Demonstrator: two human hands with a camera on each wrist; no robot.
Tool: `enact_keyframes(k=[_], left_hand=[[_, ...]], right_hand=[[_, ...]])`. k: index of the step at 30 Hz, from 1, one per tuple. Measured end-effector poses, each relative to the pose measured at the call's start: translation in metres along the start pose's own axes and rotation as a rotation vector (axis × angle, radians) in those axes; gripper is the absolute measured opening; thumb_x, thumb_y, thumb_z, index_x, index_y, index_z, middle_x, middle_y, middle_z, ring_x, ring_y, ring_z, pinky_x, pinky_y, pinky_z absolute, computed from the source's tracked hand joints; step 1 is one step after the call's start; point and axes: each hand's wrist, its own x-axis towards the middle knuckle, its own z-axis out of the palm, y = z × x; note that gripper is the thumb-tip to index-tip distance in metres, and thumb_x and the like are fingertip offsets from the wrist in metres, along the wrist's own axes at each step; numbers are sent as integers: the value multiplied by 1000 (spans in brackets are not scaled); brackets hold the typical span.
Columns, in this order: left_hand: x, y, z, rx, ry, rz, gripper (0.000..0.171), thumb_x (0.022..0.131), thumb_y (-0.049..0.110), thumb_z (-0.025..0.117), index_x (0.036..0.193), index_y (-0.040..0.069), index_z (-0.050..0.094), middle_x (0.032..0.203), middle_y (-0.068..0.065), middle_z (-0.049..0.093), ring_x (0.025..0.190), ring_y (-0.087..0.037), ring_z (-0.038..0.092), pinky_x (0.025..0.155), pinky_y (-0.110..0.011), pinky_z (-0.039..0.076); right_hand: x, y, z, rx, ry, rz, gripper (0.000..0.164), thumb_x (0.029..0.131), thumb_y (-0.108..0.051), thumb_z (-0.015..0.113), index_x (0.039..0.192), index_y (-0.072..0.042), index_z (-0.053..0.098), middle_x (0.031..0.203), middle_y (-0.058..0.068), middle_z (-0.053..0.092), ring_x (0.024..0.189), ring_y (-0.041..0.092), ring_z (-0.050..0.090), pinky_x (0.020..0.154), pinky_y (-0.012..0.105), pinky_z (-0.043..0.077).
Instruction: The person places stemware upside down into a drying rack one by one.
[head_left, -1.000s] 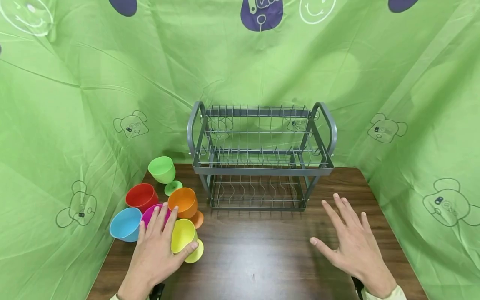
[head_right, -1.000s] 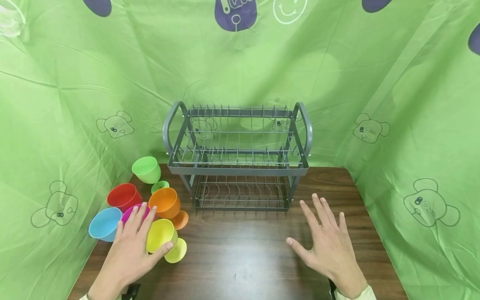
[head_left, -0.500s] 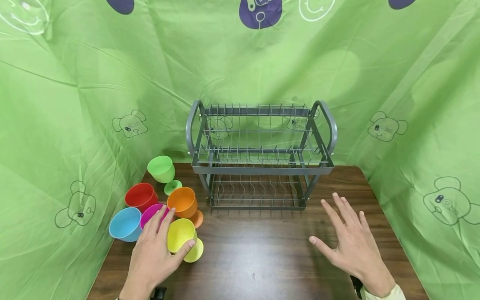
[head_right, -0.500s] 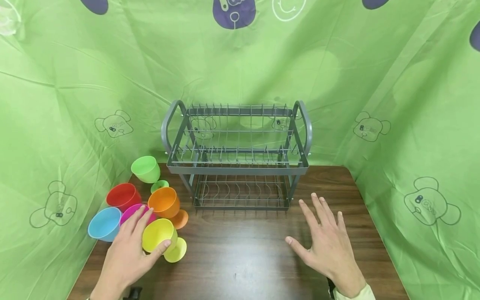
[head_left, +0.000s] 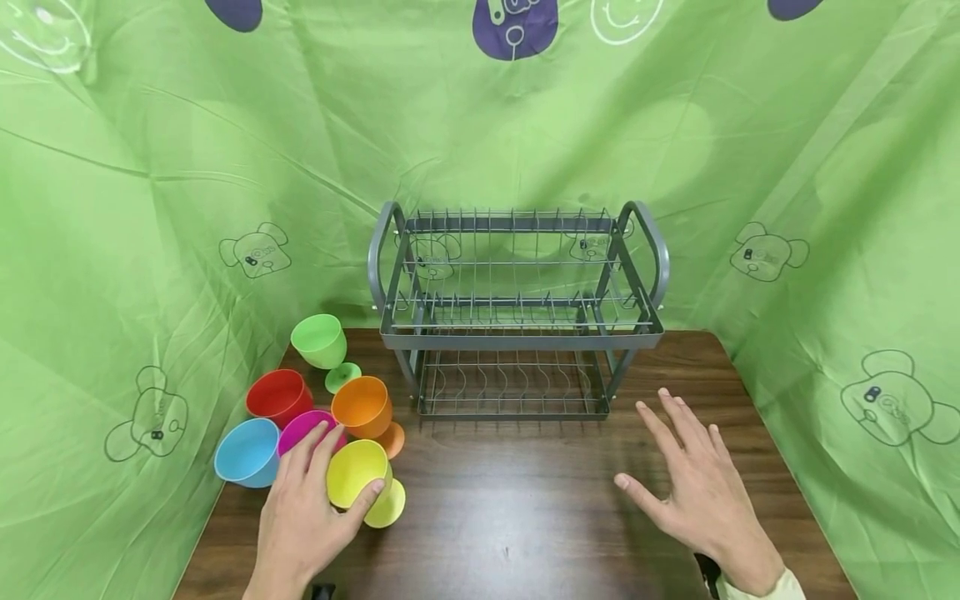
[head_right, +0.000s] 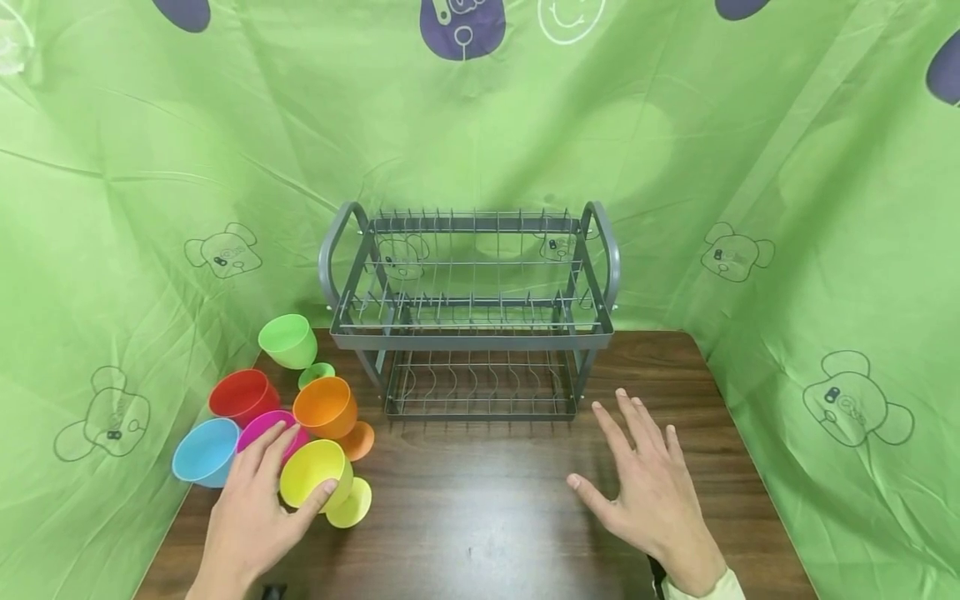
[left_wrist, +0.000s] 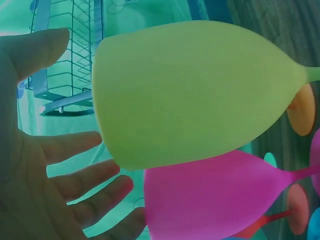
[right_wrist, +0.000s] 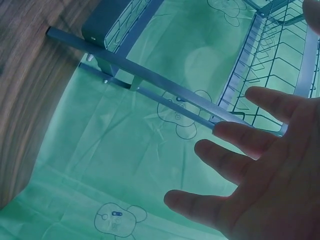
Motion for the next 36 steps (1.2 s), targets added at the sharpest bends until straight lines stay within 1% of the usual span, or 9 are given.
enact_keyframes(k=[8,14,16,21,23,26,29,32,36], left_hand=[[-5,-1,3,-86,150,-15,86,67,42,94,140,6,65,147,-19,57,132,-41,48,95,-62,50],[-12,2,2,-100,184,-60,85,66,41,95,139,7,66,145,-17,58,130,-40,49,95,-54,46],[-15,2,2,-103,202,-53,84,66,39,95,138,6,66,144,-18,59,129,-40,50,95,-49,45],[-23,2,4,-135,272,-28,81,66,35,95,135,4,68,137,-20,63,122,-40,52,102,-24,35],[-26,3,7,-151,307,-12,79,66,35,95,133,2,70,134,-21,64,119,-40,53,102,-17,30],[-30,4,13,-168,364,15,74,68,39,93,128,0,72,129,-22,66,112,-39,54,101,-14,30],[-33,4,20,-187,411,26,73,71,44,91,125,-1,72,126,-23,66,110,-40,54,105,-11,30],[-37,4,26,-200,416,-9,75,70,40,93,128,-1,71,127,-25,65,115,-38,55,111,-7,30],[-44,7,34,-217,373,-121,91,62,26,100,140,-1,62,132,-25,61,119,-32,55,109,-3,33]], right_hand=[[0,-1,2,36,13,-4,98,83,-56,83,165,-25,39,174,13,29,156,43,33,120,79,25],[3,-2,4,52,20,-15,98,83,-53,84,165,-26,39,174,13,30,155,43,34,118,79,28],[3,-3,5,54,19,-21,98,83,-53,84,165,-25,39,174,13,30,155,43,34,118,79,28],[4,-3,8,63,25,-28,97,82,-51,85,164,-23,41,173,14,30,155,43,34,117,79,29],[5,-3,9,69,31,-30,97,82,-51,85,164,-23,42,173,15,31,154,44,35,117,79,29],[6,-4,11,75,32,-35,97,82,-50,85,164,-24,41,172,17,32,153,46,36,117,79,30],[8,-4,14,82,29,-38,98,82,-51,85,165,-25,39,171,18,33,152,47,37,117,79,30],[9,-5,16,87,26,-38,98,82,-50,85,165,-26,39,172,18,32,152,47,37,117,79,30],[9,-4,17,95,27,-35,97,82,-49,85,164,-25,40,172,17,31,152,47,37,116,79,31]])
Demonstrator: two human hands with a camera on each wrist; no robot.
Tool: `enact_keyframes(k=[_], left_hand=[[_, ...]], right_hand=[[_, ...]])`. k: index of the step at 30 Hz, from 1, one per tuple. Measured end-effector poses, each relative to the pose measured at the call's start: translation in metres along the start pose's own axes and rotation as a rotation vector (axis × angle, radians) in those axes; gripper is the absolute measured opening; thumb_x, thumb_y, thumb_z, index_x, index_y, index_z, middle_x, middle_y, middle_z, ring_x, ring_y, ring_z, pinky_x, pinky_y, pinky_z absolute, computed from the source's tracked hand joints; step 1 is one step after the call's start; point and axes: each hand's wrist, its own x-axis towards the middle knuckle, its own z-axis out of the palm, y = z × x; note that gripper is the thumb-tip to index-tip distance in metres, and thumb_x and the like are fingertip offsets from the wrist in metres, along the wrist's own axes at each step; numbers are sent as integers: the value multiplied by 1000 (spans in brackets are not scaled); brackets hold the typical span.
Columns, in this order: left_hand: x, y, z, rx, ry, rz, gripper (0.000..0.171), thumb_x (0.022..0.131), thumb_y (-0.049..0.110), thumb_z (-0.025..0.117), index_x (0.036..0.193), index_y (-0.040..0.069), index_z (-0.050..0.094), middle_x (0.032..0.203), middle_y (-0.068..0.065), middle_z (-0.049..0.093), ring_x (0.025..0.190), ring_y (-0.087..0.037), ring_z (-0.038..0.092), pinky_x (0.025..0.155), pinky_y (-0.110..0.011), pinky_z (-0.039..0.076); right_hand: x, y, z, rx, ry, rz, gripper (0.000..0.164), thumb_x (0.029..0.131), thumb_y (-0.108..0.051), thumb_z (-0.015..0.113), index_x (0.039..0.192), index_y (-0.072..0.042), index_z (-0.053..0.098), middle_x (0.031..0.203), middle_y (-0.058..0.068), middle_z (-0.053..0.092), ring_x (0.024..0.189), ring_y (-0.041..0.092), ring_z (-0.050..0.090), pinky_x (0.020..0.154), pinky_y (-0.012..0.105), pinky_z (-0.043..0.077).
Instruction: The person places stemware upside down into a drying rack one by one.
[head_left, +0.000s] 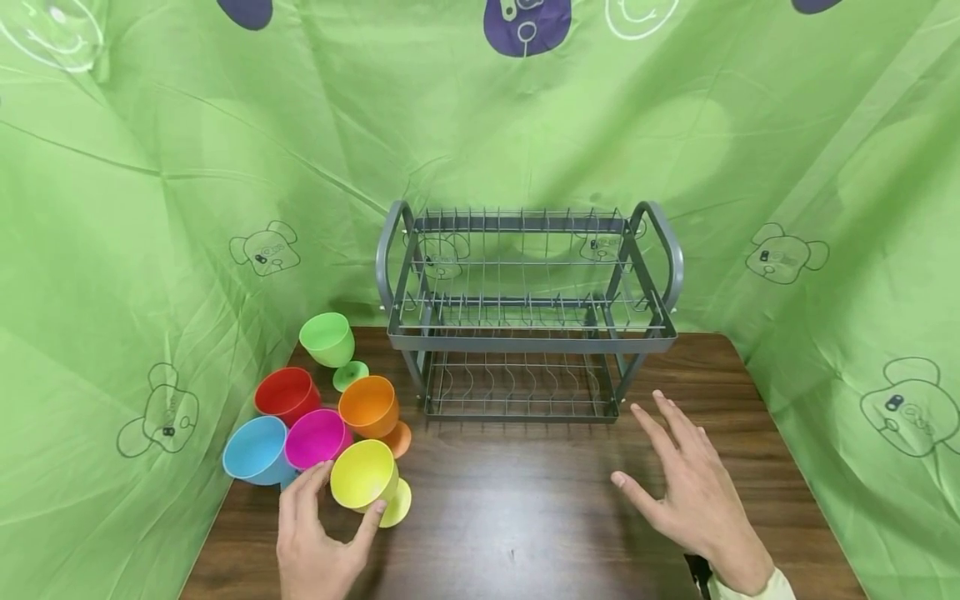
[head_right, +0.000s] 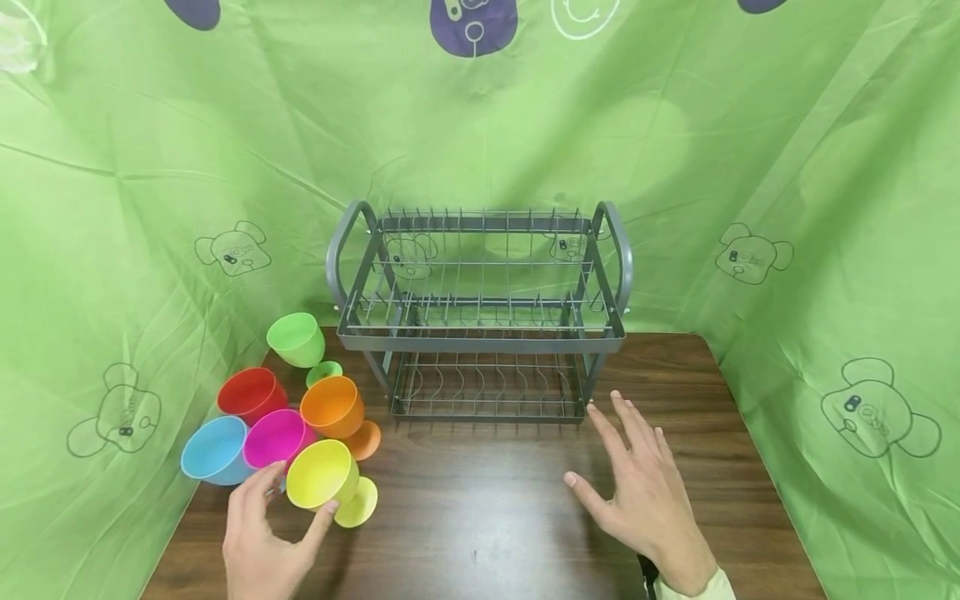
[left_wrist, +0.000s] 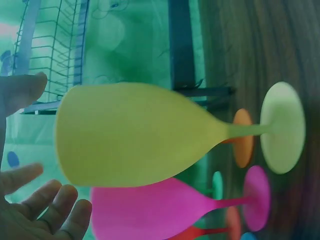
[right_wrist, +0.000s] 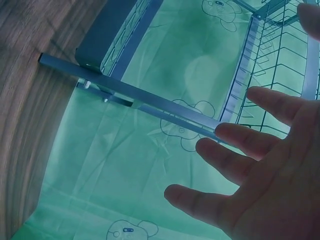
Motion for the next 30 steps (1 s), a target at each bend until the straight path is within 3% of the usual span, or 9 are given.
enact_keyframes(k=[3,9,21,24,30], left_hand=[[-6,1,6,8,-10,-89,103,59,22,104,147,-2,55,135,-24,58,118,-26,55,104,0,34],[-13,1,16,19,14,-188,110,56,19,106,150,1,52,136,-20,58,113,-16,53,94,0,35],[-21,-8,31,6,-20,-343,109,60,19,105,151,3,47,136,-19,58,117,-31,61,94,7,32],[-25,-11,35,-3,-18,-358,109,60,19,105,151,2,47,135,-18,58,116,-23,59,94,6,33],[-32,-17,42,-26,-2,-356,107,59,16,105,149,1,48,131,-16,59,113,6,47,93,5,37]], right_hand=[[-1,1,0,6,4,4,96,82,-48,86,164,-24,41,173,16,31,152,47,37,114,80,33],[-3,2,0,6,7,4,96,82,-49,86,163,-21,43,173,15,30,151,48,38,112,80,34],[-4,2,2,10,4,5,95,82,-49,86,163,-20,43,173,15,30,150,47,39,113,78,35],[-4,1,3,19,3,11,96,82,-48,86,163,-22,42,173,15,31,149,48,40,111,77,38],[-4,-2,7,71,-5,44,98,83,-45,88,165,-29,38,173,10,31,147,48,43,101,77,45]])
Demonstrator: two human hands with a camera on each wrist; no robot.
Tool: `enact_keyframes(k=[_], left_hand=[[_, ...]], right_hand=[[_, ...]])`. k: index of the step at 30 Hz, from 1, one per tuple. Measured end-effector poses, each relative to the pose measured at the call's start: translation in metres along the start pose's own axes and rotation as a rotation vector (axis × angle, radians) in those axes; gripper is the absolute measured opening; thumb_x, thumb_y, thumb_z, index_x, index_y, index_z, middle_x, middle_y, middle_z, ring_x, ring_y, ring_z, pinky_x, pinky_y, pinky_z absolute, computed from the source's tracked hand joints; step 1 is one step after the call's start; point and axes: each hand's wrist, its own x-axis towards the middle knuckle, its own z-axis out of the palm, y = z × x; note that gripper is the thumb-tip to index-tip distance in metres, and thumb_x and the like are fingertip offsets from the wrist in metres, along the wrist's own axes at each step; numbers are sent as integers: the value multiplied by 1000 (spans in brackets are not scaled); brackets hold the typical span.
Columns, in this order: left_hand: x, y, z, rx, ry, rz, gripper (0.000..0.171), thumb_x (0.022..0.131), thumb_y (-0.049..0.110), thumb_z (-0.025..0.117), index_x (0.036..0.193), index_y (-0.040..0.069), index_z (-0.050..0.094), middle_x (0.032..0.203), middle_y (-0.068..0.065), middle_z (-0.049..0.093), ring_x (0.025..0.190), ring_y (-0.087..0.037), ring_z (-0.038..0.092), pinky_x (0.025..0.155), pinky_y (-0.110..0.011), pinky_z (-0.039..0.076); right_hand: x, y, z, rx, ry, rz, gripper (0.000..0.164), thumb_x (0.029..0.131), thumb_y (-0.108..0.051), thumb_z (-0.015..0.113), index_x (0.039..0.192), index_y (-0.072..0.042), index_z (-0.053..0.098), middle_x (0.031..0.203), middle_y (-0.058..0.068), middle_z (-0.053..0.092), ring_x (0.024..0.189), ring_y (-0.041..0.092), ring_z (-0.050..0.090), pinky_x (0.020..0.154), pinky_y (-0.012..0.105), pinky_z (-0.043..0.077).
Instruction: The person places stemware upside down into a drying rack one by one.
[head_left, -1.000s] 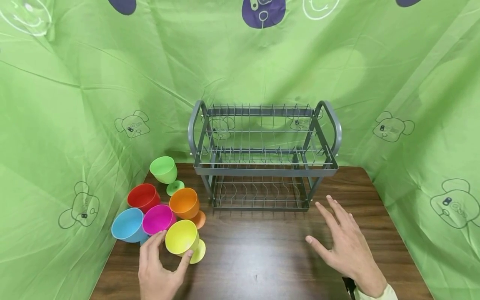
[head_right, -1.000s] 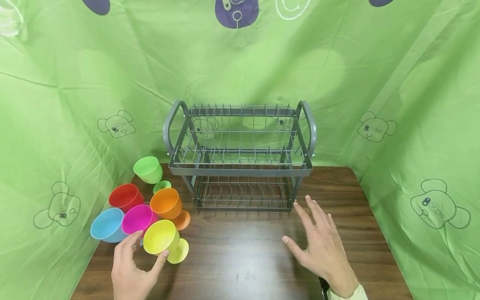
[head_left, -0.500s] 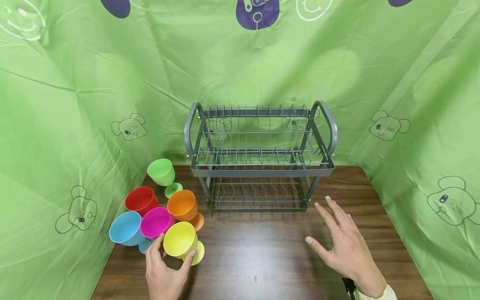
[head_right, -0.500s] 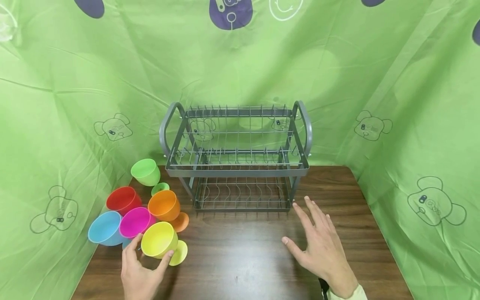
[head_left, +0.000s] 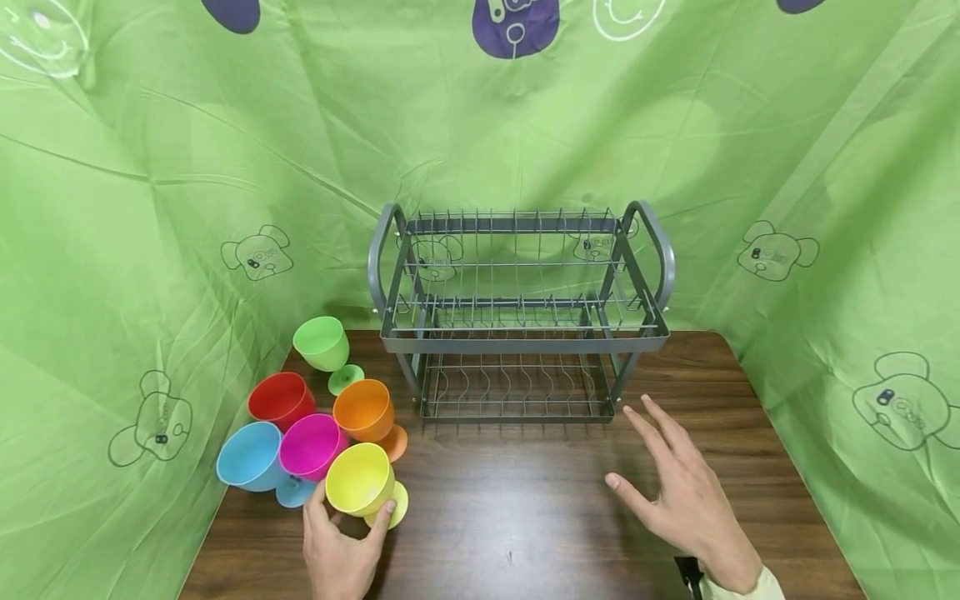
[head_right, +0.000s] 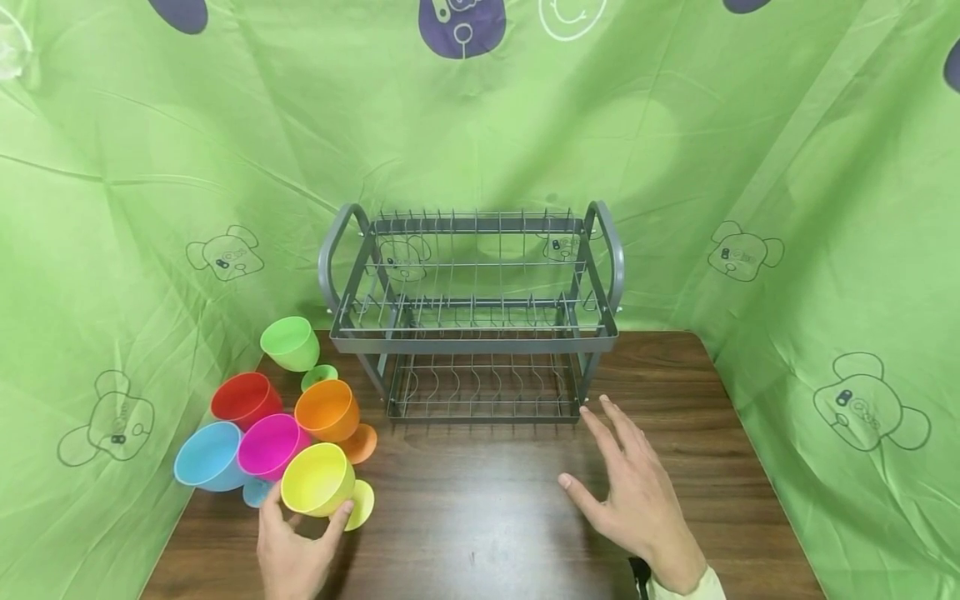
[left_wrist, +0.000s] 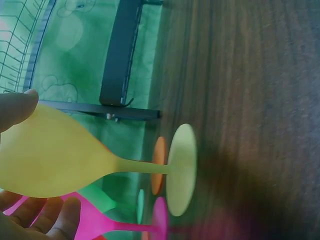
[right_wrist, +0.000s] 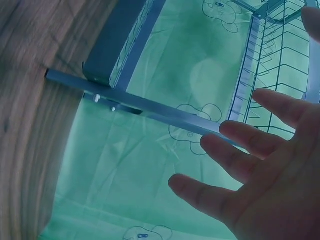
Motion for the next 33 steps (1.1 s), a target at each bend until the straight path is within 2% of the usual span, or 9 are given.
enact_keyframes(k=[5,10,14,17,22,27,33], left_hand=[[-2,-5,3,-18,-1,-1,105,61,13,104,148,0,47,130,-15,59,114,8,46,91,4,39],[-1,-4,3,-44,-23,-2,104,61,11,104,148,1,48,134,-15,58,117,7,47,92,4,39],[-1,-1,3,-60,-42,43,104,60,11,104,148,0,50,136,-15,58,120,5,48,93,3,41],[-1,2,3,-69,-64,61,103,61,11,104,149,2,51,137,-13,57,121,4,48,96,2,40],[-3,9,7,-82,-90,115,106,60,12,104,152,9,52,137,-12,57,120,2,50,100,1,40],[-3,14,9,-79,-105,206,109,59,14,103,156,13,52,136,-16,58,120,-6,52,104,-1,36],[1,24,9,-72,-168,247,110,59,15,102,158,18,52,135,-14,57,121,-12,52,105,-10,34]], right_hand=[[-1,-3,2,66,4,11,98,83,-39,89,165,-30,37,173,6,33,147,45,45,99,75,47],[1,-6,5,144,20,-20,98,81,-29,91,164,-26,39,170,6,37,146,40,48,107,66,47],[3,-9,7,202,29,-44,96,80,-24,91,162,-23,42,168,7,40,145,36,50,120,32,39],[3,-12,10,250,24,-47,93,81,-22,90,162,-23,44,167,6,42,148,25,47,118,11,25],[3,-17,13,364,24,-74,91,80,-13,90,160,-18,46,165,7,45,149,8,44,115,12,35],[4,-22,16,504,23,-136,86,80,-2,86,157,-7,48,163,12,47,148,9,47,113,13,42],[4,-28,20,581,10,-157,84,81,2,85,156,-5,48,162,12,47,147,10,48,112,19,48]])
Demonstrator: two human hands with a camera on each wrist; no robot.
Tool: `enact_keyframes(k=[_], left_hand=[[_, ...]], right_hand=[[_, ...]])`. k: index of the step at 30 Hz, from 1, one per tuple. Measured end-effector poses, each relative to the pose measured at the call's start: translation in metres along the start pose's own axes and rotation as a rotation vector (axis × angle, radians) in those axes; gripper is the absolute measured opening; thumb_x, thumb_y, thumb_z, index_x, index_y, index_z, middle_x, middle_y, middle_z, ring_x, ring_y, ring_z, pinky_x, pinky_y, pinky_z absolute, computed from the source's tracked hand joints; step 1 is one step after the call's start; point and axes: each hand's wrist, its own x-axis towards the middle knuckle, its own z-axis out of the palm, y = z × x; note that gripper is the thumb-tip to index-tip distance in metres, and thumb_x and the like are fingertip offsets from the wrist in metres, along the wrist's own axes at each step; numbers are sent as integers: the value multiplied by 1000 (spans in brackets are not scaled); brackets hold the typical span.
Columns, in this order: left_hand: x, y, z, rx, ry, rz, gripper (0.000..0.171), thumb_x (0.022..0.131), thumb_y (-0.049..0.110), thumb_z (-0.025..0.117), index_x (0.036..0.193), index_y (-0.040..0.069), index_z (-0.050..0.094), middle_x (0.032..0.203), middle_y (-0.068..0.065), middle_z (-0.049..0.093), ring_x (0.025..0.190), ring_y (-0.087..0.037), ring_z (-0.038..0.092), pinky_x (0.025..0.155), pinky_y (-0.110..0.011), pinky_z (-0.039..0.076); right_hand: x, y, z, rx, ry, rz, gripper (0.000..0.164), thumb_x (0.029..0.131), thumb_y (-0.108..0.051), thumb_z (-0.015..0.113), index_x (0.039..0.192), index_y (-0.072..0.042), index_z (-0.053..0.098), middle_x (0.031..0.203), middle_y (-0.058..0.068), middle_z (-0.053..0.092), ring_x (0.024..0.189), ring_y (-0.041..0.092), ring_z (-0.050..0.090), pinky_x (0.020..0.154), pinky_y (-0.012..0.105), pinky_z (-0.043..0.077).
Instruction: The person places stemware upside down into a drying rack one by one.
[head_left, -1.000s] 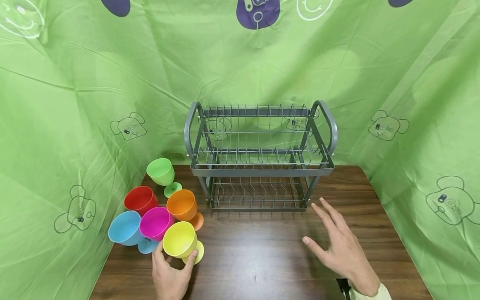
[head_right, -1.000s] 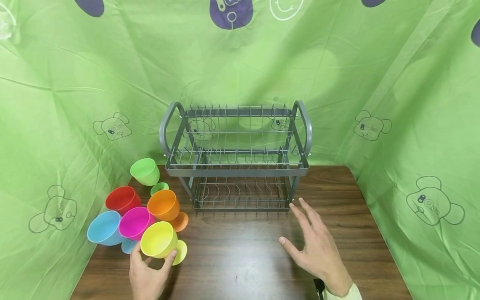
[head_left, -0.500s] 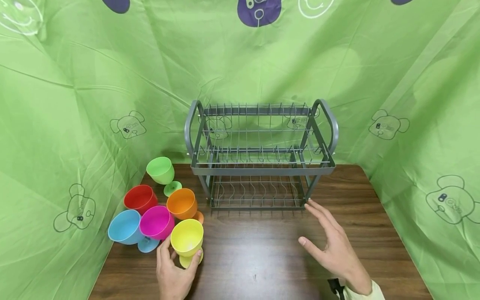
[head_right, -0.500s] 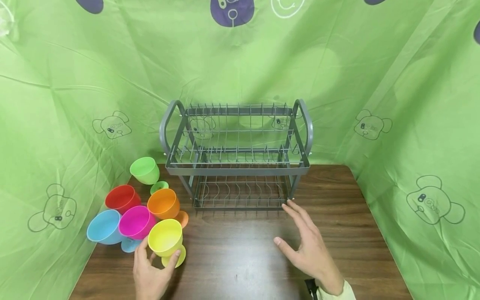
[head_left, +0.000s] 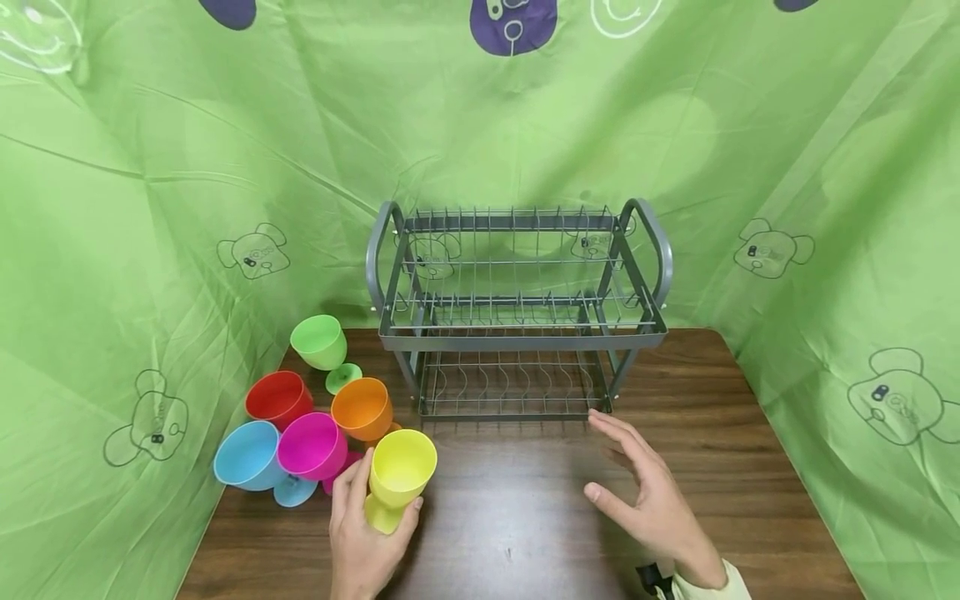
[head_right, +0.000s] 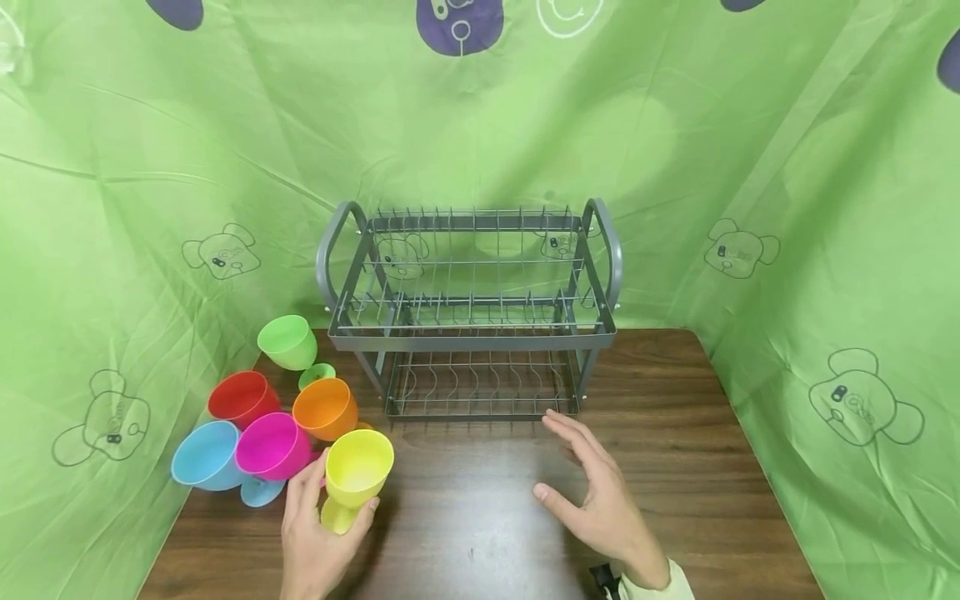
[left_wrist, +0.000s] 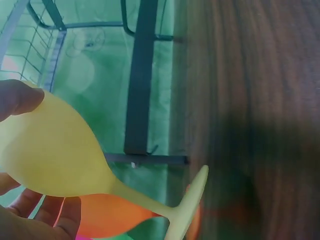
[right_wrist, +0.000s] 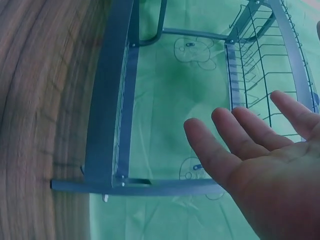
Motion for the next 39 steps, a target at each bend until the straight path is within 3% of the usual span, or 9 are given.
enact_keyframes(k=[6,13,19,27,32,39], left_hand=[[6,12,-4,-25,-53,65,110,59,16,102,157,20,53,137,-9,60,120,-11,56,105,-11,37],[14,31,-6,-78,-58,228,103,58,15,100,152,13,58,137,-9,64,120,-15,59,107,-7,38],[19,46,-7,-114,-106,332,95,58,15,98,146,8,63,138,-11,67,127,-22,59,116,-9,35],[24,60,-4,-151,-183,554,95,55,14,96,143,3,63,137,-15,67,123,-28,60,120,-14,35],[24,74,-2,-110,-263,629,97,56,15,95,146,4,61,140,-12,65,123,-26,58,115,-17,39],[26,88,-3,-3,-350,676,96,60,21,94,149,11,59,142,-5,61,123,-23,56,99,-37,54]], right_hand=[[2,-4,7,58,-13,-19,86,81,2,86,157,-7,46,162,13,46,147,13,49,110,22,52],[7,-9,17,119,-20,-56,86,80,2,86,156,-4,47,162,17,46,147,17,49,107,29,56],[10,-14,26,81,-32,-116,86,79,-5,89,155,-4,48,160,16,48,145,19,51,104,33,58],[12,-28,38,-36,-66,-192,89,79,-25,93,155,-7,50,159,14,49,142,24,54,108,29,53],[13,-34,46,-57,-96,-221,88,81,-37,92,154,-9,50,159,13,49,141,27,55,106,31,54],[10,-37,54,-20,-141,-229,90,82,-42,91,154,-6,50,159,13,48,138,29,57,94,38,62]])
